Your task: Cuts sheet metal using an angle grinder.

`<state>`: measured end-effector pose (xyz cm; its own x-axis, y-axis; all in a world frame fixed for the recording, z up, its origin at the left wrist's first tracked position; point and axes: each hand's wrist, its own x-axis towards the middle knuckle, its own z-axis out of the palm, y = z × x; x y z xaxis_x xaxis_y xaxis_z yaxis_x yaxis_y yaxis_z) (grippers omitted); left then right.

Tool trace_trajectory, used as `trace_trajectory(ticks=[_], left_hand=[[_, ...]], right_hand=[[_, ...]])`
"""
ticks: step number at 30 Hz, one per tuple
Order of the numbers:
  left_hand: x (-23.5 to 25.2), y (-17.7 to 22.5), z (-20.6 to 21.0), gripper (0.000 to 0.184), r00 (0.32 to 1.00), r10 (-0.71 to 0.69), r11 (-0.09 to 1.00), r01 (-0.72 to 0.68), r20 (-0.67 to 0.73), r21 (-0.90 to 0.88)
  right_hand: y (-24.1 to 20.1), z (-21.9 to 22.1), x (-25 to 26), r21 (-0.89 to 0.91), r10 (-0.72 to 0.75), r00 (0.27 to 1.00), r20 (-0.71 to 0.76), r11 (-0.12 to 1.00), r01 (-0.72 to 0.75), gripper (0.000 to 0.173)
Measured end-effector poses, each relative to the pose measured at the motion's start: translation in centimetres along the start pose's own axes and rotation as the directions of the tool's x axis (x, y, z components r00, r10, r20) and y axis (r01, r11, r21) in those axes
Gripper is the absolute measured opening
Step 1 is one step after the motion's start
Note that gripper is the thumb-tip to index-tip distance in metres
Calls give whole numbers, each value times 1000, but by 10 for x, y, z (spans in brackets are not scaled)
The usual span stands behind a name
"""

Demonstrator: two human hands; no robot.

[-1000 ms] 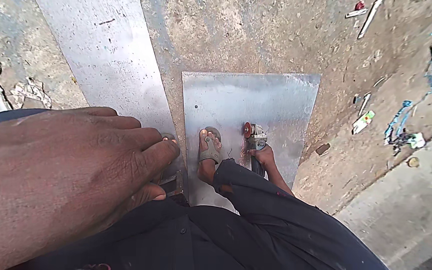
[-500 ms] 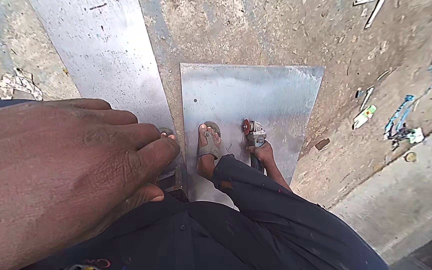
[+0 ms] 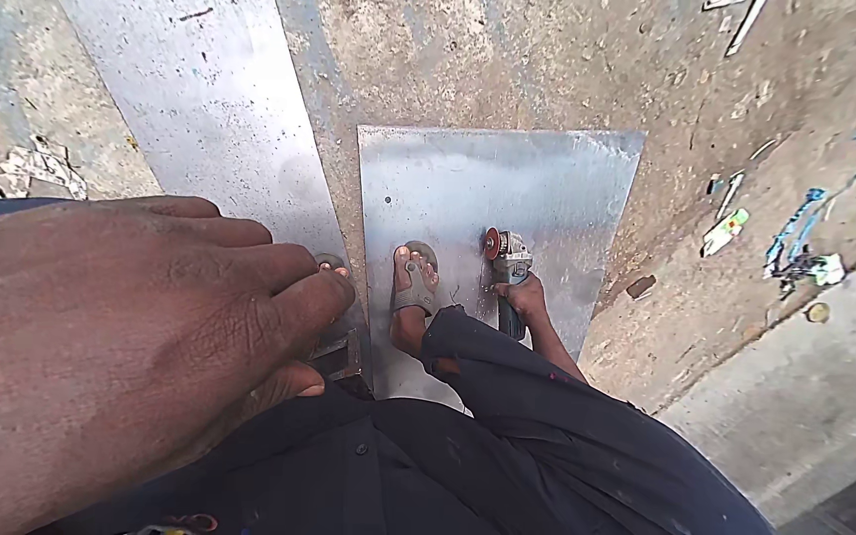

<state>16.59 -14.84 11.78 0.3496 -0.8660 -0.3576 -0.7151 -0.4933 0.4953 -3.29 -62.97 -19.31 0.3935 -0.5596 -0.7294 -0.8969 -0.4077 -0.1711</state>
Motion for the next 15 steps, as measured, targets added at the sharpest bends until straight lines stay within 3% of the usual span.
trace_trajectory(ticks=[12, 15], left_hand=[[-2, -3, 0, 47, 1000, 14, 1000, -14, -6, 26], [-4, -6, 8, 48, 998, 32, 999, -32, -61, 10]], right_hand=[[-7, -3, -1, -39, -5, 1000, 5, 999, 5, 60], [-7, -2, -1, -28, 0, 1000, 7, 1000, 0, 64]])
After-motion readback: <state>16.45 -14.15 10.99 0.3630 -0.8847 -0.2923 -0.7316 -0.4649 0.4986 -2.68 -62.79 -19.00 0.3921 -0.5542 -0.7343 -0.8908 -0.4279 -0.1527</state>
